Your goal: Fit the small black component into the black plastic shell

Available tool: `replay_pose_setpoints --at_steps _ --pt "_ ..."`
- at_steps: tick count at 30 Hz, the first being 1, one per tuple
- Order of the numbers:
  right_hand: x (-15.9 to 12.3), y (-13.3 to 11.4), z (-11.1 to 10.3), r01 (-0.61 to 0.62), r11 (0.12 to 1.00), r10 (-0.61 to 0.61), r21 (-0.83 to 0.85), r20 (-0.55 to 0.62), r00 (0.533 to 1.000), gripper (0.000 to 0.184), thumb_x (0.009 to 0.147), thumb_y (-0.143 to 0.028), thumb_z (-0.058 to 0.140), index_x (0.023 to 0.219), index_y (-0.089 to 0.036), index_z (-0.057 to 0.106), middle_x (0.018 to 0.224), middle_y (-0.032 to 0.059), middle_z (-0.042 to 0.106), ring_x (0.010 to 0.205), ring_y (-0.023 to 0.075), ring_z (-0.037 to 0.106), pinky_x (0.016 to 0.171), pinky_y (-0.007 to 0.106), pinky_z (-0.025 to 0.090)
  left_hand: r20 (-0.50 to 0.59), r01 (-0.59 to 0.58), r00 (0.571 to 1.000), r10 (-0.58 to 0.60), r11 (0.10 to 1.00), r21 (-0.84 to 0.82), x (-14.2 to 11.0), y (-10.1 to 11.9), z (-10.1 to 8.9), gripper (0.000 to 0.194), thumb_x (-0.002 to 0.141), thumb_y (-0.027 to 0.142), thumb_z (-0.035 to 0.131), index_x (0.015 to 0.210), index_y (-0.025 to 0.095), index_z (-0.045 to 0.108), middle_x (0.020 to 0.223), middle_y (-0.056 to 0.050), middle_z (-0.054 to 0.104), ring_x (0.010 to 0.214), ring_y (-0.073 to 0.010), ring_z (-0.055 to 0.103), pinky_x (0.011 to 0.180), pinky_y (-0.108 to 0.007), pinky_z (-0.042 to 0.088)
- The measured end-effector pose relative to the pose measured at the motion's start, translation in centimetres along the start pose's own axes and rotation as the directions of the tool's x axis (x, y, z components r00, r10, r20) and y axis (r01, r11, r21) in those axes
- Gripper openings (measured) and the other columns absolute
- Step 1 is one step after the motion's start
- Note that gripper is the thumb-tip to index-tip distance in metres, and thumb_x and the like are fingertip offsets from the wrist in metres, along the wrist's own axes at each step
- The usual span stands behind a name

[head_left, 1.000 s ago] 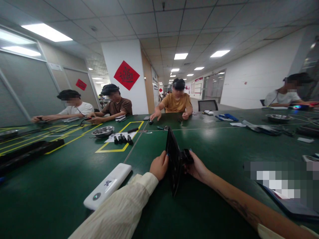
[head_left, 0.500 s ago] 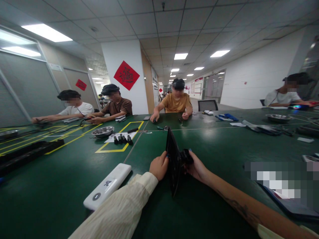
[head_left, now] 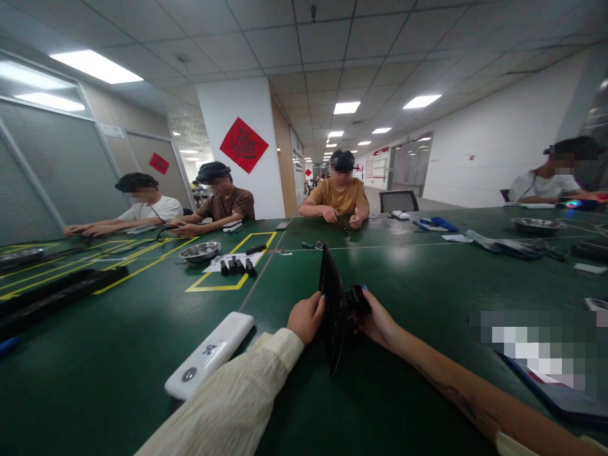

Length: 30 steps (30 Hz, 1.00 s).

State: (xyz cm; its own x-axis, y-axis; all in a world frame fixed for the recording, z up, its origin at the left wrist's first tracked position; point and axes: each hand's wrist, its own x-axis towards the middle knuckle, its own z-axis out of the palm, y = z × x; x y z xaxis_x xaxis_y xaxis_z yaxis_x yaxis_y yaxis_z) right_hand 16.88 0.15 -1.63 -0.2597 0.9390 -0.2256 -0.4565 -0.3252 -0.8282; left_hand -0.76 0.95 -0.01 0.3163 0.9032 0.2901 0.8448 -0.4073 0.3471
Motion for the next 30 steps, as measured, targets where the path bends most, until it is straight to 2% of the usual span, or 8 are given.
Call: replay_pose_setpoints --at_steps 8,12,16,25,30 --pt "-0.06 0.00 0.00 -0.004 1.000 0.004 -0.001 -0.002 1.000 0.044 0.088 -0.048 0.028 0.074 -0.016 0.054 0.051 0.0006 0.052 0.044 0.0123 0.048 0.044 0.024 0.038 -0.008 0.031 0.999 -0.031 0.999 0.021 -0.10 0.11 0.14 0.034 0.092 0.033 0.020 0.082 0.019 0.049 0.072 -0.004 0.061 0.073 -0.0168 0.060 0.063 -0.025 0.035" --pt "-0.13 0.02 0.06 0.005 1.000 -0.005 -0.005 0.025 1.000 0.041 0.087 -0.048 0.031 0.075 -0.017 0.054 0.053 0.0013 0.054 0.047 0.0129 0.050 0.045 0.025 0.039 0.001 0.047 0.999 -0.047 0.999 0.001 -0.21 0.37 -0.15 0.030 0.091 0.031 0.021 0.088 0.020 0.048 0.076 -0.004 0.062 0.076 -0.0176 0.060 0.065 -0.025 0.037" --pt "-0.19 -0.04 0.23 0.008 0.999 -0.008 -0.032 -0.003 1.000 0.042 0.089 -0.046 0.026 0.074 -0.017 0.053 0.052 0.0012 0.053 0.046 0.0132 0.050 0.044 0.025 0.038 0.022 0.048 0.999 -0.047 0.998 -0.036 -0.24 0.46 -0.34 0.027 0.090 0.028 0.024 0.091 0.019 0.048 0.082 -0.005 0.064 0.080 -0.0181 0.061 0.070 -0.026 0.039" --pt "-0.29 -0.07 0.32 0.020 0.999 -0.021 -0.046 -0.006 1.000 0.042 0.089 -0.045 0.025 0.074 -0.017 0.052 0.052 0.0008 0.053 0.045 0.0128 0.048 0.044 0.025 0.037 0.033 0.048 0.998 -0.046 0.997 -0.056 -0.26 0.53 -0.40 0.028 0.090 0.028 0.024 0.100 0.017 0.048 0.091 -0.008 0.064 0.090 -0.0198 0.060 0.075 -0.028 0.041" --pt "-0.22 -0.06 0.25 0.015 0.999 -0.016 -0.037 -0.008 1.000 0.041 0.088 -0.046 0.028 0.074 -0.017 0.053 0.052 0.0009 0.052 0.046 0.0129 0.048 0.044 0.025 0.037 0.039 0.061 0.997 -0.059 0.997 -0.051 -0.32 0.61 -0.53 0.027 0.090 0.028 0.024 0.097 0.018 0.049 0.089 -0.006 0.065 0.088 -0.0195 0.060 0.074 -0.028 0.041"
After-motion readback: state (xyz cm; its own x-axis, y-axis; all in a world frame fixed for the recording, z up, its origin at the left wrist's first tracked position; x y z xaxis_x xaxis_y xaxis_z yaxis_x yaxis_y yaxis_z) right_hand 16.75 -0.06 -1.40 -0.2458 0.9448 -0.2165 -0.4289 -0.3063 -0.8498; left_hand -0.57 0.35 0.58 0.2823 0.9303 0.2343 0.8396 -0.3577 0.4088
